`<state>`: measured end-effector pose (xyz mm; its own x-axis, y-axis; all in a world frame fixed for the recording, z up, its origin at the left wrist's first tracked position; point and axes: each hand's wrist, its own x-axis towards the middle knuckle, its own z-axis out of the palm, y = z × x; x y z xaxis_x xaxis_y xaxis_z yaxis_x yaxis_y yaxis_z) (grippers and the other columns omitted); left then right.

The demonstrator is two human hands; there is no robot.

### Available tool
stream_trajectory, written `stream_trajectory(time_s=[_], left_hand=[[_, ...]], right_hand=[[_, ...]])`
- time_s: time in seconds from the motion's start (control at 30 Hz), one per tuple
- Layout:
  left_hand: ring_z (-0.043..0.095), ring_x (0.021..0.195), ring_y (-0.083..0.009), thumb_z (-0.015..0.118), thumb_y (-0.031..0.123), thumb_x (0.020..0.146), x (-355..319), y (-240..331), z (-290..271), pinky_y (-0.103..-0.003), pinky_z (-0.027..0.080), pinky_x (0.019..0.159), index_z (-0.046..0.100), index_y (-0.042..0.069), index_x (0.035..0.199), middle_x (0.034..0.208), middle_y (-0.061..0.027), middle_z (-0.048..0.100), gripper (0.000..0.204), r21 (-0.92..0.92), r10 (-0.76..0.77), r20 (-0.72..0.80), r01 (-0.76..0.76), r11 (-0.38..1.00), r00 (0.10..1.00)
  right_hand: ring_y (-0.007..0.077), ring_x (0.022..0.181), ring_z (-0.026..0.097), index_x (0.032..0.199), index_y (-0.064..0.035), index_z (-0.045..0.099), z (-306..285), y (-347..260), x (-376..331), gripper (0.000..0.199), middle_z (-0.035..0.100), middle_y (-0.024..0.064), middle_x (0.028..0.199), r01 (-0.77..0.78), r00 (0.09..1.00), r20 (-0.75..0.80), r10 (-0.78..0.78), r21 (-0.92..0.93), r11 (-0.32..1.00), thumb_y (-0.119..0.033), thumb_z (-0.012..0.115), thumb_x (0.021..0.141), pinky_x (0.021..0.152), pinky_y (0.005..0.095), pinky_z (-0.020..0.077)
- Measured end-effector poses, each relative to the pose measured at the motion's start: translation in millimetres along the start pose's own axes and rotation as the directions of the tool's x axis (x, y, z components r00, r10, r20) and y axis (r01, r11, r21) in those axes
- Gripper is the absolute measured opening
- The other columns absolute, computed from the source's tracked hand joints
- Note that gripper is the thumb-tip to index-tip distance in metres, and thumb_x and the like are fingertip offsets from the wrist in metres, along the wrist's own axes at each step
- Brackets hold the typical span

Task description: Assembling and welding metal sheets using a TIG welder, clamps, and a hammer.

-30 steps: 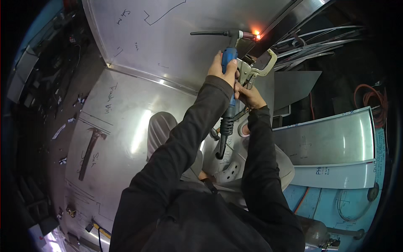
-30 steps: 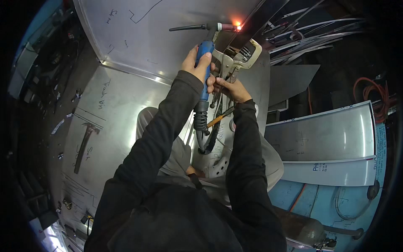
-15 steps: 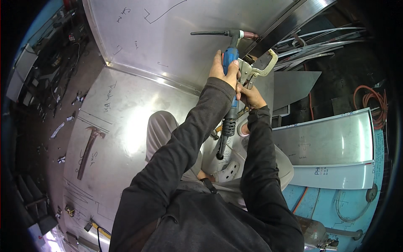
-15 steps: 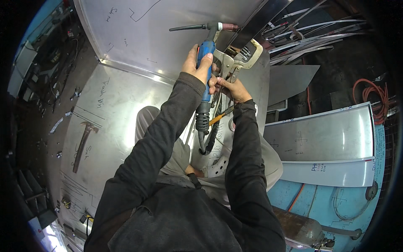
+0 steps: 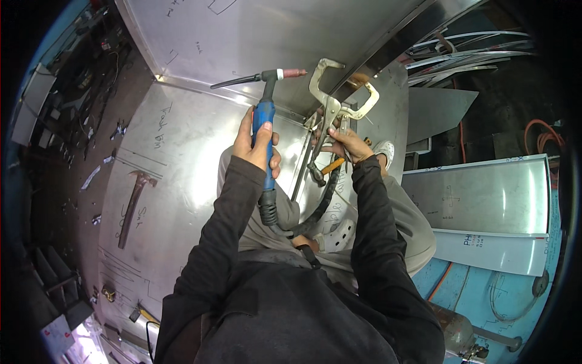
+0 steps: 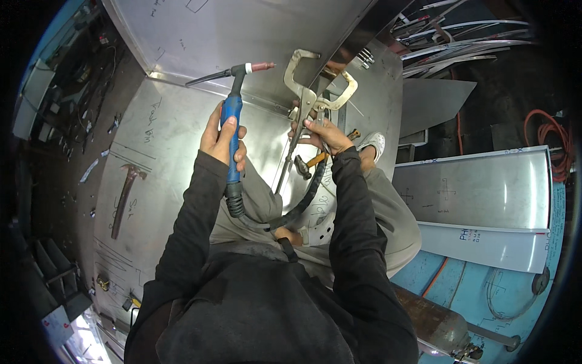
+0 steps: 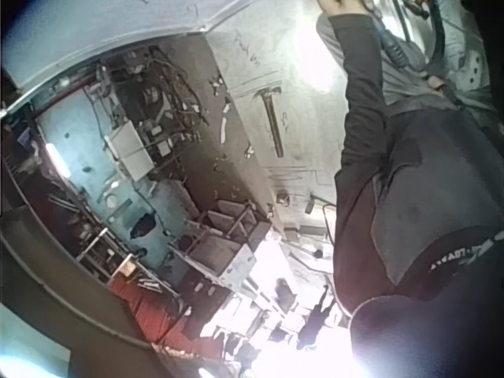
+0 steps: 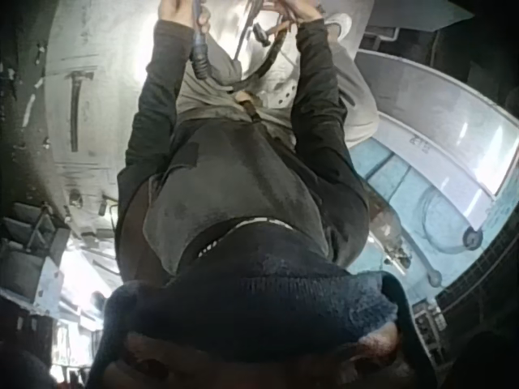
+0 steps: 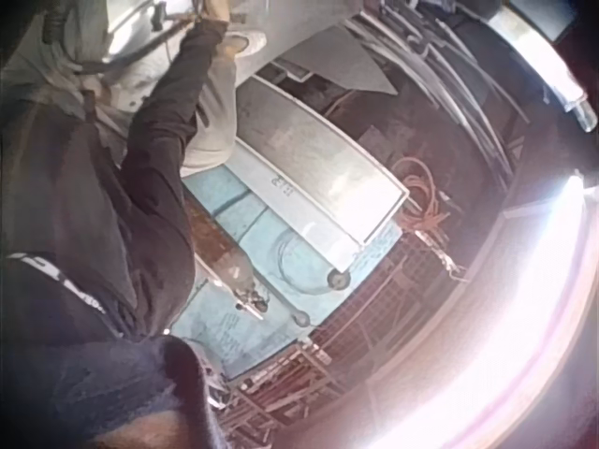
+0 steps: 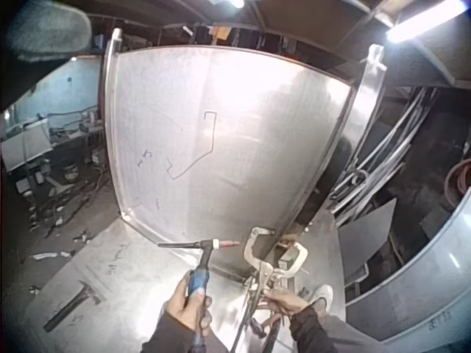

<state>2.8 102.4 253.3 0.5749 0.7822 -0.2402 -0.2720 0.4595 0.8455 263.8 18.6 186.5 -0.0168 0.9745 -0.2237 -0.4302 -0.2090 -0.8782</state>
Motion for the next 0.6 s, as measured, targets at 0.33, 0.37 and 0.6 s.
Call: stream_trajectory(time_s=[0.33, 0.37, 0.6], left_hand=[[0.044, 0.046, -0.0101, 0.051, 0.028, 0.094, 9, -38, 8, -0.027, 0.038, 0.036, 0.026, 0.019, 0.141, 0.083, -0.0062, 0.049, 0.055, -0.040, -0.086, 0.034, 0.088, 0.995, 0.996], [0.044, 0.045, -0.0104, 0.052, 0.027, 0.094, 12, -42, 13, -0.027, 0.038, 0.036, 0.026, 0.019, 0.141, 0.083, -0.0064, 0.049, 0.054, -0.080, -0.088, 0.046, 0.092, 0.993, 0.995], [0.044, 0.039, -0.0144, 0.050, 0.014, 0.092, 50, -59, 43, -0.032, 0.039, 0.032, 0.015, 0.011, 0.143, 0.070, -0.0067, 0.049, 0.062, -0.223, -0.076, 0.032, 0.081, 0.971, 0.997]], right_hand=[[0.0169, 0.082, 0.053, 0.140, -0.0118, 0.032, -26, 39, -1, 0.054, 0.049, 0.0036, 0.084, -0.063, 0.990, -0.118, 0.072, 0.081, 0.995, -0.021, 0.056, 0.092, 0.083, 0.0411, 0.0495], [0.0178, 0.083, 0.054, 0.141, -0.0110, 0.031, -25, 38, 1, 0.055, 0.051, 0.0051, 0.086, -0.029, 0.998, -0.056, 0.034, 0.092, 0.995, -0.022, 0.055, 0.093, 0.082, 0.0404, 0.0502], [0.0185, 0.071, 0.059, 0.136, -0.0039, 0.038, -21, 35, 2, 0.048, 0.058, 0.0080, 0.085, -0.100, 0.972, -0.220, 0.084, -0.063, 0.993, -0.022, 0.052, 0.094, 0.067, 0.0303, 0.0524]])
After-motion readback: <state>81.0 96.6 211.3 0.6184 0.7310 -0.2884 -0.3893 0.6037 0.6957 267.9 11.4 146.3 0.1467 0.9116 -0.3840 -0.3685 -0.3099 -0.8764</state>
